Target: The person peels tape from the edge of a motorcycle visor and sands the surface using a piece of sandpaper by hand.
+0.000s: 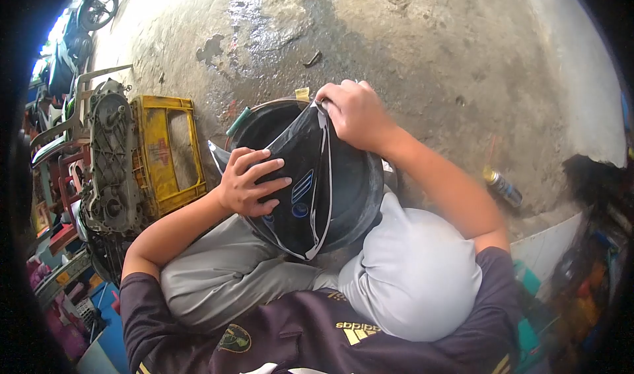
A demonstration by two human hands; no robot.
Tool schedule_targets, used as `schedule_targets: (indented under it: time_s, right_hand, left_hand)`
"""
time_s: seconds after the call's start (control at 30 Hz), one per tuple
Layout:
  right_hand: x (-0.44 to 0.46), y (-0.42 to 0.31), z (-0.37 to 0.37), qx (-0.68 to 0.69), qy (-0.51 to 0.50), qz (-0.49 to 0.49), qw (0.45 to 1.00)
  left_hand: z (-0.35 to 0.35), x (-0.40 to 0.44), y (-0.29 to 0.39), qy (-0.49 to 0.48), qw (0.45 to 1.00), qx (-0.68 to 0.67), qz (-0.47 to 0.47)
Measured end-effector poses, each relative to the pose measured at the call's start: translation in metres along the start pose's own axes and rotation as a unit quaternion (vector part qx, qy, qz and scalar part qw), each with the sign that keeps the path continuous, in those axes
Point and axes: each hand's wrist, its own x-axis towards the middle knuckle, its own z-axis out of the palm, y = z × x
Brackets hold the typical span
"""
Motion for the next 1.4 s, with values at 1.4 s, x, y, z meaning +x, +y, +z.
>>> schedule_targets:
  time_s: [1.4]
  right_hand:
    - [0.006, 0.001, -0.002, 0.028, -0.001, 0.025, 0.999]
  left_hand:
    - [-0.001, 0.002, 0.000, 0.004, 1.000, 0.001, 0.003]
